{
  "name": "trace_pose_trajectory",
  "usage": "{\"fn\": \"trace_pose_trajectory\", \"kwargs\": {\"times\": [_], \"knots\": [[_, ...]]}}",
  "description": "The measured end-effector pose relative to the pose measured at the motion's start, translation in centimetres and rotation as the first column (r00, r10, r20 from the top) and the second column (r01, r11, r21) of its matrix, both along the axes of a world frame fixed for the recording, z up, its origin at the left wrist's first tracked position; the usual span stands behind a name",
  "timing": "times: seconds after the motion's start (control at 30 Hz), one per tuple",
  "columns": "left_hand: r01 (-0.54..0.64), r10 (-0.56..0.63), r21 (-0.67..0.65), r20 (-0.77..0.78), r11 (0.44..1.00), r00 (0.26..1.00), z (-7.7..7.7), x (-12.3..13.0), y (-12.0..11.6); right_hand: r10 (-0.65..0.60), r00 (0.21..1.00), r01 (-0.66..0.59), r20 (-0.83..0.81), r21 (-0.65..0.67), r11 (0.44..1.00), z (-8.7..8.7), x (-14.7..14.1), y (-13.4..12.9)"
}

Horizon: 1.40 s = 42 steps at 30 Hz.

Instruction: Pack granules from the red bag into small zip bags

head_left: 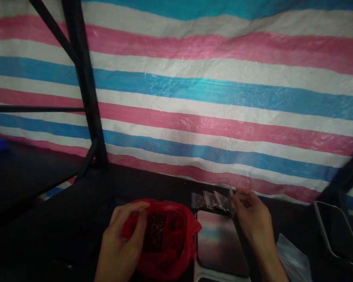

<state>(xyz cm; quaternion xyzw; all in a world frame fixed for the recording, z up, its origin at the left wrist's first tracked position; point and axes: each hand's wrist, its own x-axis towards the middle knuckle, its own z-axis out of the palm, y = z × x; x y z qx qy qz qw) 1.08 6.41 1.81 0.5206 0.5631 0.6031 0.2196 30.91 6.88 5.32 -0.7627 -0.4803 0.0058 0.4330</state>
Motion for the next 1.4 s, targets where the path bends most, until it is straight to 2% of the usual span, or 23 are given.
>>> {"fn": "trace_pose_trajectory", "kwargs": {"times": [0.07,0.1,0.17,0.23,0.27,0.33,0.4,0.47,0.53,0.63,0.73,0.8,0.87,1.0,1.1,1.2,1.3,1.33,1.4], "knots": [[0.170,-0.167,-0.031,0.077,0.985,0.983,0.6,1.7,-0.7,0.111,0.992,-0.104,-0.060,0.104,0.989,0.8,-3.2,-0.6],[0.270,-0.259,-0.060,0.140,0.961,0.956,0.9,2.5,-1.0,0.212,0.971,-0.186,-0.110,0.203,0.961,0.9,-5.2,-0.9],[0.441,-0.414,-0.054,0.261,0.896,0.872,1.2,3.9,-1.4,0.406,0.902,-0.352,-0.145,0.299,0.887,0.6,-9.3,-1.8],[0.498,-0.460,-0.013,0.362,0.867,0.811,1.1,4.5,-1.3,0.532,0.836,-0.487,-0.135,0.264,0.833,-0.3,-12.5,-2.5],[0.517,-0.473,-0.001,0.402,0.856,0.784,0.9,4.4,-1.2,0.555,0.817,-0.515,-0.155,0.238,0.824,-0.7,-13.5,-2.7],[0.573,-0.511,0.002,0.453,0.820,0.730,0.3,3.7,-0.9,0.589,0.768,-0.554,-0.253,0.199,0.808,-1.2,-14.5,-3.0],[0.636,-0.563,-0.007,0.460,0.772,0.687,-0.2,2.7,-0.7,0.624,0.665,-0.593,-0.411,0.219,0.775,-1.2,-14.5,-3.0],[0.670,-0.597,-0.019,0.437,0.742,0.673,-0.4,2.0,-0.6,0.654,0.547,-0.618,-0.523,0.275,0.737,-1.1,-14.3,-3.0],[0.682,-0.613,-0.041,0.400,0.730,0.681,-0.2,1.6,-0.8,0.665,0.503,-0.614,-0.552,0.313,0.725,-1.1,-14.3,-3.0],[0.675,-0.624,-0.077,0.316,0.734,0.715,0.4,1.6,-1.2,0.650,0.577,-0.553,-0.495,0.348,0.757,-1.6,-15.1,-2.9],[0.654,-0.619,-0.121,0.235,0.747,0.750,0.7,1.8,-1.5,0.519,0.722,-0.351,-0.457,0.405,0.844,-2.0,-16.0,-2.5],[0.652,-0.620,-0.161,0.208,0.741,0.756,0.6,1.9,-1.5,0.449,0.772,-0.257,-0.450,0.425,0.868,-1.8,-16.0,-2.2],[0.637,-0.606,-0.171,0.201,0.752,0.770,0.5,1.9,-1.3,0.445,0.781,-0.263,-0.438,0.415,0.871,-1.6,-15.6,-2.0],[0.543,-0.497,-0.076,0.314,0.836,0.809,0.8,1.4,-0.9,0.425,0.804,-0.319,-0.415,0.301,0.899,-1.5,-14.3,-2.3],[0.526,-0.469,-0.047,0.393,0.849,0.791,1.3,0.9,-0.8,0.436,0.807,-0.421,-0.399,0.130,0.898,-2.0,-13.9,-2.6],[0.589,-0.527,-0.051,0.388,0.807,0.756,1.5,0.6,-0.9,0.407,0.781,-0.436,-0.473,0.053,0.898,-2.3,-14.2,-2.4],[0.626,-0.574,-0.118,0.298,0.771,0.762,1.4,0.2,-0.9,0.394,0.680,-0.385,-0.618,0.157,0.910,-1.8,-14.9,-1.8],[0.605,-0.573,-0.143,0.210,0.783,0.792,1.2,0.0,-0.9,0.406,0.644,-0.362,-0.649,0.209,0.909,-1.6,-15.0,-1.5],[0.497,-0.512,-0.166,-0.062,0.852,0.857,0.8,-0.7,-0.7,0.438,0.599,-0.323,-0.670,0.299,0.898,-1.2,-15.2,-1.2]]}}
